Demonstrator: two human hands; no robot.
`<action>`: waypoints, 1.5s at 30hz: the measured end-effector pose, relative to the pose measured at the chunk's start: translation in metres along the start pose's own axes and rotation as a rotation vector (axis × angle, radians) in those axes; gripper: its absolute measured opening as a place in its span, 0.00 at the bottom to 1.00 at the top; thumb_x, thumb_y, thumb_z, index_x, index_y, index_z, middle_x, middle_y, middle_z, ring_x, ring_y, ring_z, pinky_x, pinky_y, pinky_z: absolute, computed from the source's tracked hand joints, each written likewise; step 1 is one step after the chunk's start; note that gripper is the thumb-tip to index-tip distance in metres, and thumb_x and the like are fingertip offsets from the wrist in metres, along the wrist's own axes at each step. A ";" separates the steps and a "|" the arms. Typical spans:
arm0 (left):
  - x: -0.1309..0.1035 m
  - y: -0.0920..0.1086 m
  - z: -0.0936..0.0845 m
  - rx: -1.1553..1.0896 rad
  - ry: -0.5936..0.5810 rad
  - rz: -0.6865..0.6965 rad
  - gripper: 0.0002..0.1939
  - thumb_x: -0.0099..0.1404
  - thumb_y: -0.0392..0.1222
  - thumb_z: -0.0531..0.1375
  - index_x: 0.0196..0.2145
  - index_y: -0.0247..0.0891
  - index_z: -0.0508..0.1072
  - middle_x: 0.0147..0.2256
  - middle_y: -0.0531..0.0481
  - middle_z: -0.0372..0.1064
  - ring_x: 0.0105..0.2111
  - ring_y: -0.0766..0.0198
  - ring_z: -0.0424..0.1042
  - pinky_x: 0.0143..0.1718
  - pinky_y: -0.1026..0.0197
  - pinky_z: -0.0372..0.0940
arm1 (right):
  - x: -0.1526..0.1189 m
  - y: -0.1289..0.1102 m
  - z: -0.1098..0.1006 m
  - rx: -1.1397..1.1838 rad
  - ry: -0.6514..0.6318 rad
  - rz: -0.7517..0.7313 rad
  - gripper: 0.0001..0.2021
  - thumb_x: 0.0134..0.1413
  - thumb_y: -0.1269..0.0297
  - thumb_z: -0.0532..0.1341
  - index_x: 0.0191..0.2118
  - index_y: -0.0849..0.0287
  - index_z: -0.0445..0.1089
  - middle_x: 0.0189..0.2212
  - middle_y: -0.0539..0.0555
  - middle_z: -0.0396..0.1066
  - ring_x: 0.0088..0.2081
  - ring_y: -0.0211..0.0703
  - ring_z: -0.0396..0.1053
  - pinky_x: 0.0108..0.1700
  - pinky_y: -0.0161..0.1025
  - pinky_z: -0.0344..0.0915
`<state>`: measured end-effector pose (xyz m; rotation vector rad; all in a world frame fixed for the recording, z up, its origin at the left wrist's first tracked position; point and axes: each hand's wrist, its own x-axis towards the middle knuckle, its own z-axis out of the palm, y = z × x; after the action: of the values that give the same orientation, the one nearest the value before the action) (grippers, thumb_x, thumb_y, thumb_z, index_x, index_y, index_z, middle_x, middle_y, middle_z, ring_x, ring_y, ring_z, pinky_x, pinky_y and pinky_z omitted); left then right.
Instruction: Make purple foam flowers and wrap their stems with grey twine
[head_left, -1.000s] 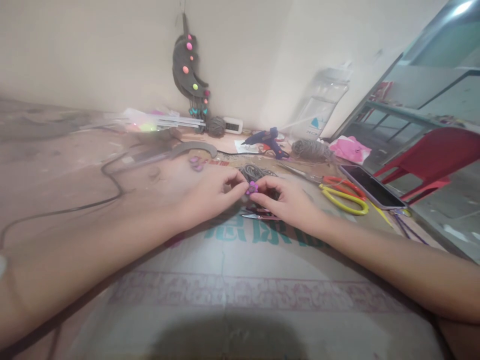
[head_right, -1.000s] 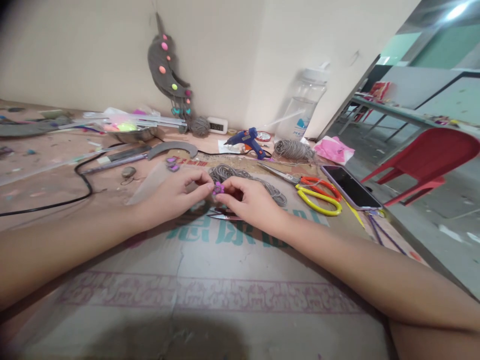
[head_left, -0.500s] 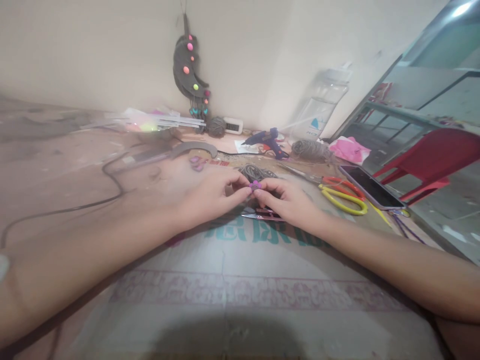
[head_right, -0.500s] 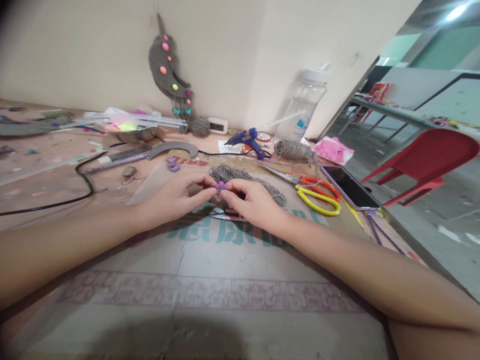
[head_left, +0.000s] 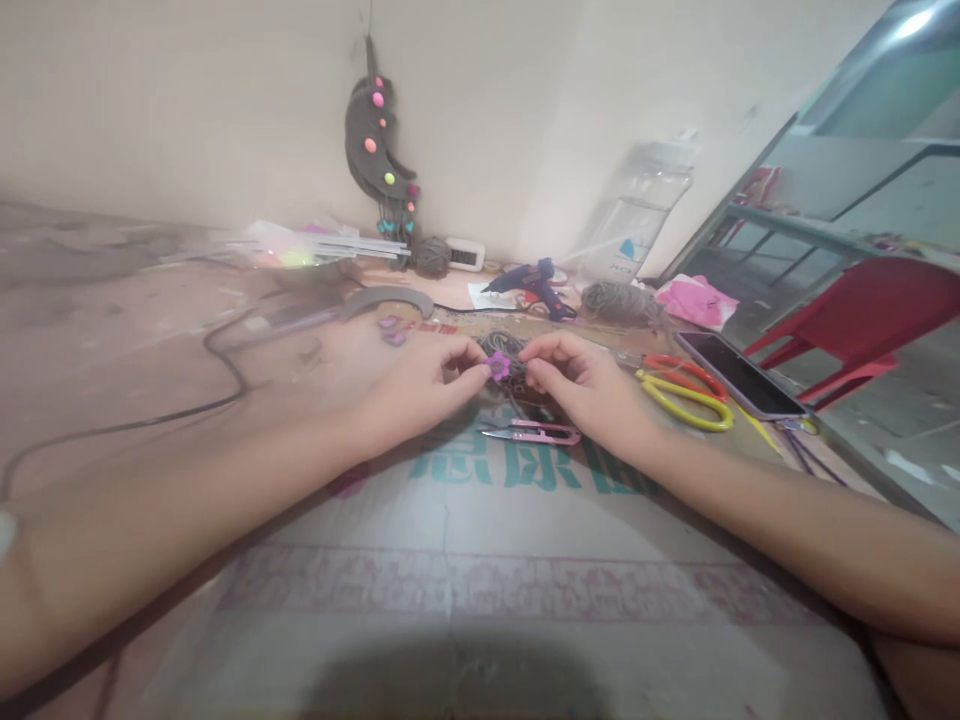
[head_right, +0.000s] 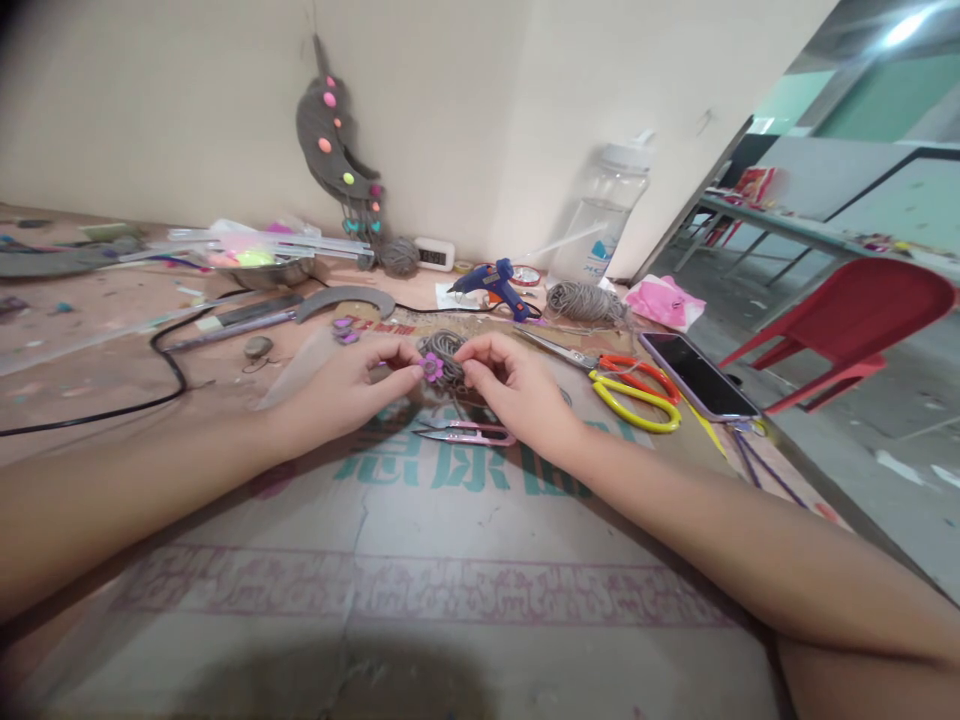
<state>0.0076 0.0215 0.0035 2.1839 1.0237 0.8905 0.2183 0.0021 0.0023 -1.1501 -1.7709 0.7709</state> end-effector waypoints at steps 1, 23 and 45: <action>0.000 -0.001 0.000 0.004 0.003 0.002 0.11 0.68 0.43 0.54 0.31 0.38 0.72 0.31 0.52 0.73 0.35 0.61 0.70 0.38 0.60 0.62 | 0.000 0.000 0.001 0.004 -0.008 -0.006 0.03 0.59 0.69 0.58 0.38 0.59 0.69 0.26 0.47 0.68 0.28 0.34 0.65 0.31 0.34 0.61; -0.003 -0.003 0.004 -0.212 -0.350 0.031 0.08 0.64 0.46 0.60 0.32 0.41 0.75 0.42 0.48 0.77 0.43 0.58 0.74 0.46 0.57 0.65 | -0.001 0.000 0.001 -0.105 -0.028 -0.082 0.06 0.53 0.73 0.55 0.32 0.57 0.68 0.26 0.46 0.68 0.26 0.35 0.62 0.31 0.35 0.58; 0.007 -0.011 -0.002 -0.437 0.126 -0.256 0.12 0.66 0.46 0.58 0.28 0.39 0.65 0.20 0.57 0.57 0.20 0.70 0.56 0.22 0.65 0.52 | -0.006 -0.036 -0.039 -0.724 -0.663 -0.148 0.13 0.54 0.53 0.68 0.40 0.54 0.73 0.36 0.51 0.74 0.33 0.42 0.68 0.33 0.37 0.58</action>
<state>0.0049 0.0337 -0.0008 1.6145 1.0261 1.0278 0.2405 -0.0161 0.0475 -1.2657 -2.8061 0.4396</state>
